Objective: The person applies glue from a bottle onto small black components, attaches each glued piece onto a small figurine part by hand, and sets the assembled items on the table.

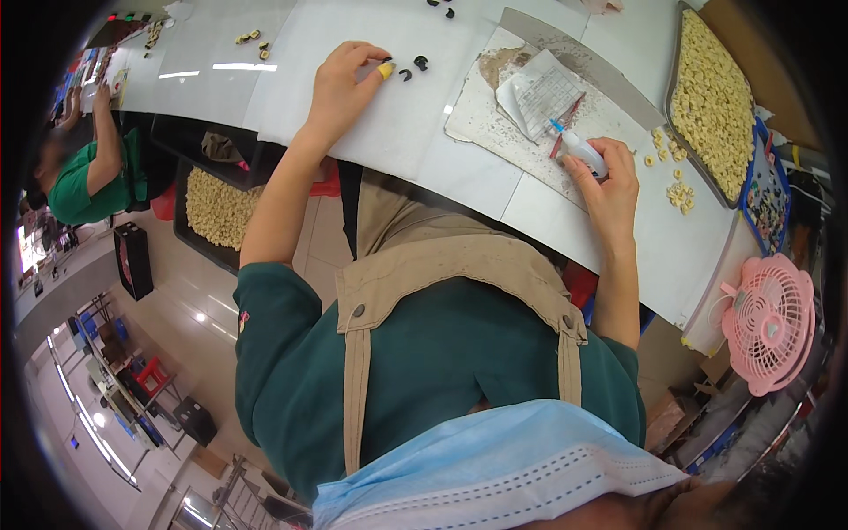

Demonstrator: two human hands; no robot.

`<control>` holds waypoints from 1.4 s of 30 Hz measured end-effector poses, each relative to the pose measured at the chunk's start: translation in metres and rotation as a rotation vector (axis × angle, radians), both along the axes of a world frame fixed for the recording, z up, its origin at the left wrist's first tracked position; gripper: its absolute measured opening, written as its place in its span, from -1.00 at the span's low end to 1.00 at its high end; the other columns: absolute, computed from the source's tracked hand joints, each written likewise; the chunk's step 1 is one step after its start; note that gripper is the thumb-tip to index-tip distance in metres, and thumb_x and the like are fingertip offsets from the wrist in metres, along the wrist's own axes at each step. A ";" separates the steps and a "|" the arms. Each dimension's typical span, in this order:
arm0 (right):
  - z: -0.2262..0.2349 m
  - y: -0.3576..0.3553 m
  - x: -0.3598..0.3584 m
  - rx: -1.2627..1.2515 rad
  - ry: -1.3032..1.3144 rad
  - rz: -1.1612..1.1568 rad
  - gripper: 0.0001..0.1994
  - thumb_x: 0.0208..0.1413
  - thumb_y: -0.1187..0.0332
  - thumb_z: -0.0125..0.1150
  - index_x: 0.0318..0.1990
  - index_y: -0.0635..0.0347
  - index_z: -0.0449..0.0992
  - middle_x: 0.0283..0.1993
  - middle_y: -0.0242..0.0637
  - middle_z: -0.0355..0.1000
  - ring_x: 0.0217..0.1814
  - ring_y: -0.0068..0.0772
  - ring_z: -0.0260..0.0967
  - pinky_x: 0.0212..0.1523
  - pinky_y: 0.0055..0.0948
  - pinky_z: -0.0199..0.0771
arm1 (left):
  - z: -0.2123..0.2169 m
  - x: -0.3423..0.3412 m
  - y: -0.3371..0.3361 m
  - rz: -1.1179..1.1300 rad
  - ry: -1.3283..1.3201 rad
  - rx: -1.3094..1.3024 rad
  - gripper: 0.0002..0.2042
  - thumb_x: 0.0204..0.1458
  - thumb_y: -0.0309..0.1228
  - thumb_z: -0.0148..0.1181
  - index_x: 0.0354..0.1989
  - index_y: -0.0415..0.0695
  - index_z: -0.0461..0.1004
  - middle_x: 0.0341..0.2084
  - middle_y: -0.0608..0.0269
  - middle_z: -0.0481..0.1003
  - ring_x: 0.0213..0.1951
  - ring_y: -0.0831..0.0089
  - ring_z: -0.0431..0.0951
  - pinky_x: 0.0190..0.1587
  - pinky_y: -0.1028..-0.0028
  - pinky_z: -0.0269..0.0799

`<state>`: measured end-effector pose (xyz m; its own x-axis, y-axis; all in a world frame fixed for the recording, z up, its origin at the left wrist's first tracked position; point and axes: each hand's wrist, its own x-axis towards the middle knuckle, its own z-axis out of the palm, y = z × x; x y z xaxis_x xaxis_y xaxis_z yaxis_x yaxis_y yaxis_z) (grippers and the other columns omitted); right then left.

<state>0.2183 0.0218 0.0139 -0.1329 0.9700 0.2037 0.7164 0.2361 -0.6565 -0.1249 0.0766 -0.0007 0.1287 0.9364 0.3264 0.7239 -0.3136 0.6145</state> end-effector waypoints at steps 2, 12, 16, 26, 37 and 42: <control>0.002 -0.006 -0.001 -0.001 0.091 -0.041 -0.74 -0.10 0.31 0.29 -0.29 0.24 0.43 -0.33 -0.25 0.38 -0.33 -0.39 0.32 -0.31 -0.54 0.31 | 0.008 0.011 -0.017 0.167 -0.136 -0.091 -0.86 -0.11 -0.49 0.15 -0.34 -0.19 0.51 -0.39 0.25 0.49 -0.44 0.56 0.43 -0.35 0.57 0.33; 0.010 -0.066 -0.024 0.013 0.578 0.060 -0.73 -0.12 0.44 0.31 -0.26 0.30 0.39 -0.40 -0.34 0.40 -0.44 -0.68 0.27 -0.43 -0.69 0.28 | -0.001 0.103 -0.125 -0.149 -1.381 -0.738 -0.72 -0.03 -0.65 0.05 -0.09 -0.31 0.34 -0.34 0.10 0.49 -0.29 0.49 0.51 -0.23 0.59 0.40; 0.005 -0.074 -0.029 -0.030 0.632 0.135 -0.75 -0.11 0.43 0.30 -0.29 0.34 0.41 -0.44 -0.36 0.40 -0.47 -0.69 0.26 -0.46 -0.69 0.26 | -0.004 0.104 -0.133 -0.104 -1.393 -0.816 -0.71 -0.03 -0.63 0.09 -0.08 -0.31 0.35 -0.29 0.07 0.50 -0.28 0.43 0.53 -0.26 0.60 0.40; -0.001 -0.085 -0.033 0.243 0.403 0.077 -0.76 -0.30 0.42 0.35 -0.42 0.27 0.45 -0.66 -0.31 0.30 -0.72 -0.54 0.18 -0.70 -0.61 0.14 | -0.003 0.105 -0.137 -0.086 -1.351 -0.876 -0.70 -0.02 -0.62 0.09 -0.07 -0.33 0.32 -0.26 0.03 0.47 -0.23 0.40 0.52 -0.18 0.53 0.43; 0.004 -0.083 -0.040 0.292 0.365 0.119 -0.74 -0.35 0.43 0.38 -0.44 0.22 0.44 -0.69 -0.32 0.27 -0.75 -0.46 0.16 -0.73 -0.57 0.13 | 0.002 0.106 -0.140 -0.110 -1.394 -0.906 -0.71 -0.02 -0.65 0.07 -0.07 -0.34 0.32 -0.25 0.04 0.46 -0.21 0.40 0.52 -0.13 0.51 0.45; 0.009 -0.083 -0.041 0.247 0.338 0.144 -0.75 -0.36 0.43 0.38 -0.46 0.21 0.44 -0.69 -0.33 0.27 -0.75 -0.46 0.15 -0.73 -0.58 0.12 | 0.003 0.106 -0.140 -0.117 -1.398 -0.910 -0.71 -0.02 -0.65 0.07 -0.08 -0.34 0.33 -0.26 0.05 0.46 -0.21 0.40 0.52 -0.14 0.51 0.45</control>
